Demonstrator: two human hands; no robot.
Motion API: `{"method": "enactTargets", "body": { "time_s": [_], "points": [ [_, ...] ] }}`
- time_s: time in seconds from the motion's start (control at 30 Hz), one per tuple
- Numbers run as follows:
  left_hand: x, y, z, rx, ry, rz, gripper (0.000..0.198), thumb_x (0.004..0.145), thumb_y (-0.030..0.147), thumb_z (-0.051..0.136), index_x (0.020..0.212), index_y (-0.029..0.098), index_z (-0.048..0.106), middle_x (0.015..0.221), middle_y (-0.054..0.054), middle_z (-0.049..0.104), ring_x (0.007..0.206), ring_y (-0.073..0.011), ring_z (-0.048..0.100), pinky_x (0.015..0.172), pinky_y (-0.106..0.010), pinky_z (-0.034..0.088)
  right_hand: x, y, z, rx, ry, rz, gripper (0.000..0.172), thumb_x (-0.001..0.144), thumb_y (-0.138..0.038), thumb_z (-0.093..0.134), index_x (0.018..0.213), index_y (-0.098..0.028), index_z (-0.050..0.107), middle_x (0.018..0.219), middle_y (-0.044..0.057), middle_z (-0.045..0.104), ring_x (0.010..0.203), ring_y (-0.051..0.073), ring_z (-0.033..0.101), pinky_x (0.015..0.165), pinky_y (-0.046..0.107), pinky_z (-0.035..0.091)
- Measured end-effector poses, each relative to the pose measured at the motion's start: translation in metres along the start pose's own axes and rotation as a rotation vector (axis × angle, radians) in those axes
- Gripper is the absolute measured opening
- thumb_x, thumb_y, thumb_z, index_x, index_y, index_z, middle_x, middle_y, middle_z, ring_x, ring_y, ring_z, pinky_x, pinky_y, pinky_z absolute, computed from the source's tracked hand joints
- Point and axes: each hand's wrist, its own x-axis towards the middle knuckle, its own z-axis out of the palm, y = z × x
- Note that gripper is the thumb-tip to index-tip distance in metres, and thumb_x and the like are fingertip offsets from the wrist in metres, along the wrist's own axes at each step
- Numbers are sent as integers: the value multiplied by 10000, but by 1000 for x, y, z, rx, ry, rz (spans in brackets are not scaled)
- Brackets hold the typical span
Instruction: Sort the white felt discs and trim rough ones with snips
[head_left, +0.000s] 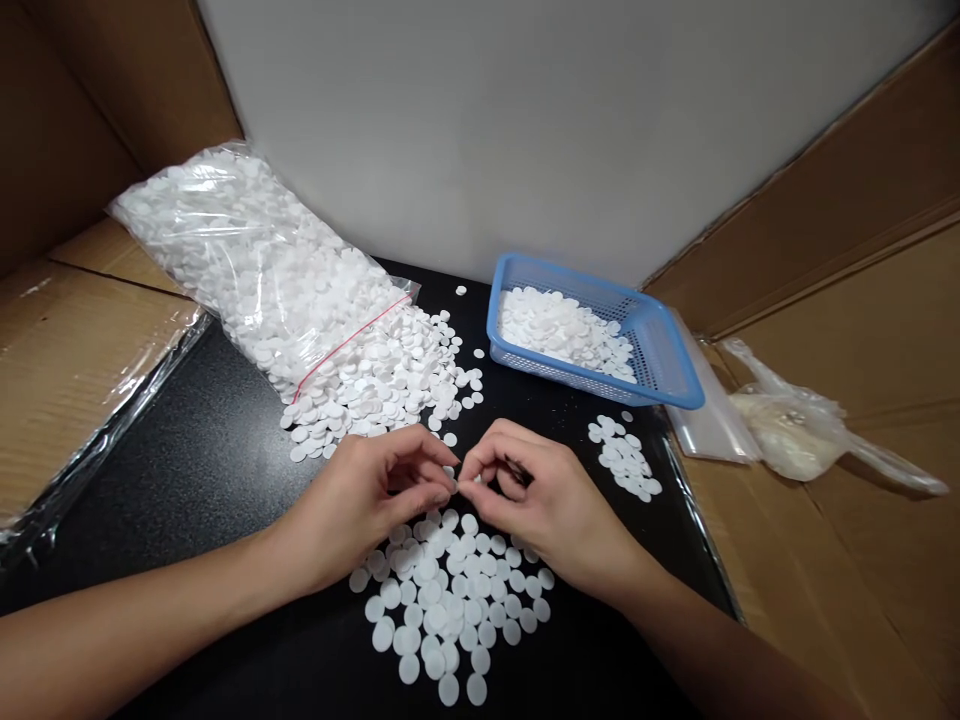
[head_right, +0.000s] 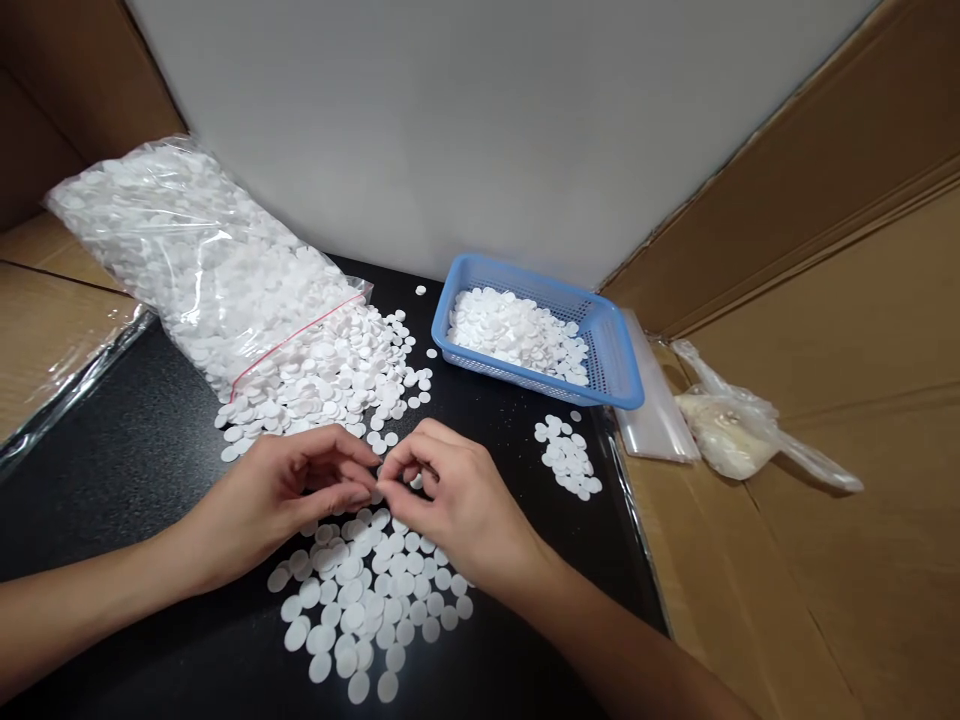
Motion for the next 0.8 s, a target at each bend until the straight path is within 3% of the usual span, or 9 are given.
{"method": "enactTargets", "body": {
  "time_s": [0.23, 0.37, 0.53, 0.7, 0.8],
  "points": [
    [7, -1, -18, 188, 141, 109, 98, 893, 234, 613, 907, 187, 699, 828, 0, 720, 770, -134, 666, 705, -236, 518, -2, 11, -6, -168, -13, 6, 161, 949, -130, 555, 934, -213, 691, 896, 10, 617, 615, 102, 529, 546, 242, 412],
    [8, 0, -23, 220, 161, 103, 114, 894, 238, 600, 893, 174, 695, 799, 0, 697, 735, -129, 634, 674, -231, 496, -5, 8, -4, -203, -162, 14, 113, 913, -112, 636, 872, -214, 663, 877, -7, 606, 712, 121, 583, 620, 242, 438],
    [7, -1, -23, 273, 110, 99, 112, 900, 220, 598, 902, 181, 702, 846, 0, 711, 775, -135, 641, 689, -232, 488, -6, 6, 6, -304, -303, 48, 133, 863, -120, 715, 896, -223, 638, 902, -22, 601, 690, 115, 554, 613, 240, 418],
    [3, 0, -18, 269, 44, 96, 119, 897, 166, 593, 912, 182, 710, 863, 3, 710, 790, -124, 641, 693, -213, 485, -5, 5, 8, -225, -284, 68, 152, 845, -83, 699, 797, -205, 623, 840, -31, 590, 685, 110, 537, 604, 232, 391],
    [0, 2, -11, 88, -47, 25, 83, 875, 179, 641, 931, 175, 701, 872, -4, 717, 800, -126, 654, 715, -213, 505, -4, 2, 5, -61, -194, 112, 125, 830, -128, 707, 748, -200, 646, 751, -38, 583, 632, 102, 485, 569, 229, 360]
  ]
}}
